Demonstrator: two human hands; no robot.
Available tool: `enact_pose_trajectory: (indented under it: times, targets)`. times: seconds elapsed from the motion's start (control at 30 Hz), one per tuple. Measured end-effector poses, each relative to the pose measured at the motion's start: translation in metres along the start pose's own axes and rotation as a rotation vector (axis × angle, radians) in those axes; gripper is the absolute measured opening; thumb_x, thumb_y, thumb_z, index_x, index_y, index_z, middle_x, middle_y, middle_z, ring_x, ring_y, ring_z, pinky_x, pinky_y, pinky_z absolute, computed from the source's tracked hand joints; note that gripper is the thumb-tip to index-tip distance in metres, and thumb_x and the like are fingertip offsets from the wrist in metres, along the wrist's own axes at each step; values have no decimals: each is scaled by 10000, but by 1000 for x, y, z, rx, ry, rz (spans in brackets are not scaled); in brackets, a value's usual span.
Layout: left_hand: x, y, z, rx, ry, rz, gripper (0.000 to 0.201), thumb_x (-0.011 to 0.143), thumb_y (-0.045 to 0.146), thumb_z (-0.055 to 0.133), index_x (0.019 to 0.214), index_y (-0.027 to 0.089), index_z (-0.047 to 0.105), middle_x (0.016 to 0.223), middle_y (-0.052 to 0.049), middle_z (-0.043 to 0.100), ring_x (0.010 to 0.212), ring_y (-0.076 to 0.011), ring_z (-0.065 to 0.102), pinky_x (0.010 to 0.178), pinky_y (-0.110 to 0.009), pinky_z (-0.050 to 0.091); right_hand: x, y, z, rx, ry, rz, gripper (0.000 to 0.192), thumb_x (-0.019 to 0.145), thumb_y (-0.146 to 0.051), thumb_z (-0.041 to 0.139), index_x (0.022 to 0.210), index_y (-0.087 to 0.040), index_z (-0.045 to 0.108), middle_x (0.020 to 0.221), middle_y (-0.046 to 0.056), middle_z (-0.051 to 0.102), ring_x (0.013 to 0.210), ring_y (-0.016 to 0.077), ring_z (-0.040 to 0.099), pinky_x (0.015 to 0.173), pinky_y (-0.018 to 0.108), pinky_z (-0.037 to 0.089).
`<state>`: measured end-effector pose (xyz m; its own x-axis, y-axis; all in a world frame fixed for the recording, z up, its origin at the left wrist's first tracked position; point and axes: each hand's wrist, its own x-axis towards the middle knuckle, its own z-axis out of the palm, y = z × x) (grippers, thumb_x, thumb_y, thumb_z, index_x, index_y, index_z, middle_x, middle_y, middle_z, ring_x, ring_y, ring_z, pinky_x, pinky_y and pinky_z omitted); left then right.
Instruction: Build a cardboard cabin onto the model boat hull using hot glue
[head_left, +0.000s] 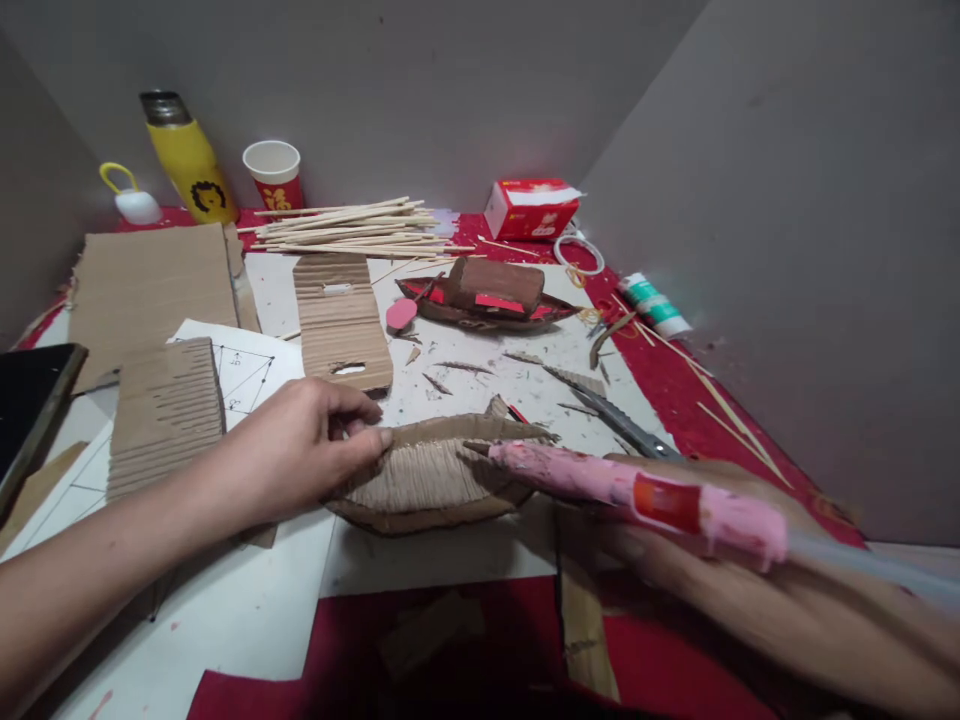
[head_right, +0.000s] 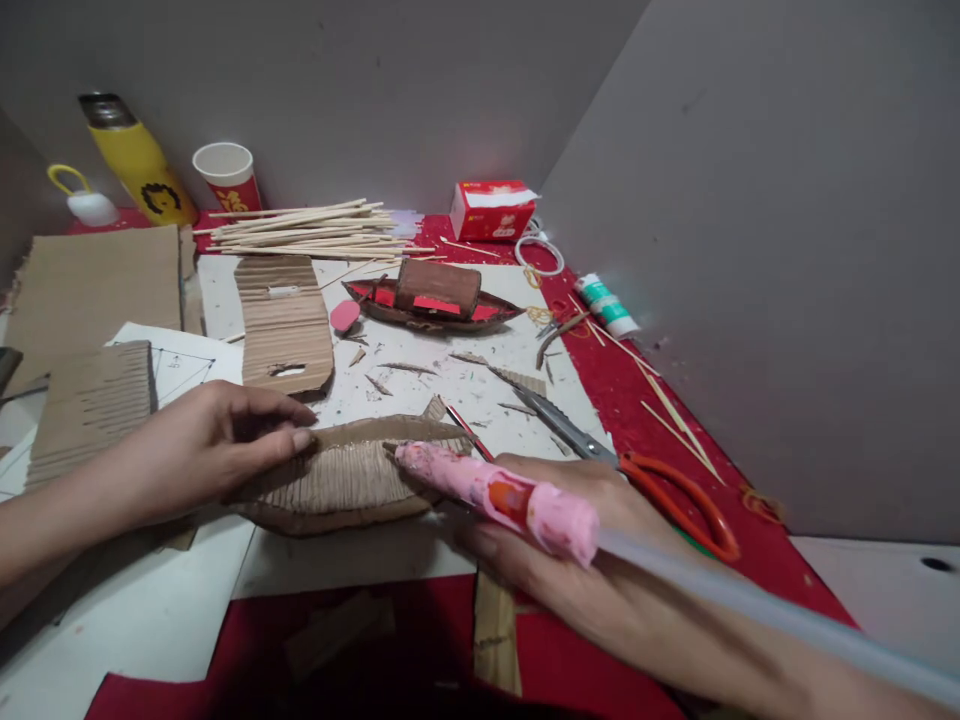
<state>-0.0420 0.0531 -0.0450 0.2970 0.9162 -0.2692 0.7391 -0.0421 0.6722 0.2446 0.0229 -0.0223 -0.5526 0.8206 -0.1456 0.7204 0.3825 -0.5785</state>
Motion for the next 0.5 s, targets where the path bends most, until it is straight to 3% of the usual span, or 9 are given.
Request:
enact_pose_trajectory:
  times: [0.13,0.2,0.3,0.5]
  targets:
    - [-25,11,-7,211,242,162,308,861,443,569,982,201,716,675,3,685,512,-136,560,469,-249,388,-5,7,-9,107,-32,-31,395,959,-398,469,1339,-364,572,1293,-35,628,1160,187,622,954,275,539]
    - [-42,16,-2,322,338,389,237,897,382,556,998,213,688,773,-5,711,573,-131,599,506,-241,427,-7,9,-12,187,-52,0,382,960,-380,470,1318,-343,597,1290,-22,633,1173,187,614,959,271,537]
    - [-60,19,20,536,392,671,198,947,248,481,987,172,659,834,-40,724,654,-153,614,554,-275,438,-8,11,-14,270,-76,-17,375,966,-320,473,1320,-365,588,1324,-43,609,1212,154,584,1002,237,496]
    - [-59,5,61,666,490,803,291,936,107,386,1031,81,659,935,-106,729,825,-229,589,713,-375,405,-1,7,-12,221,-194,-163,352,959,-361,496,1284,-323,626,1106,-17,709,1026,136,668,860,188,544]
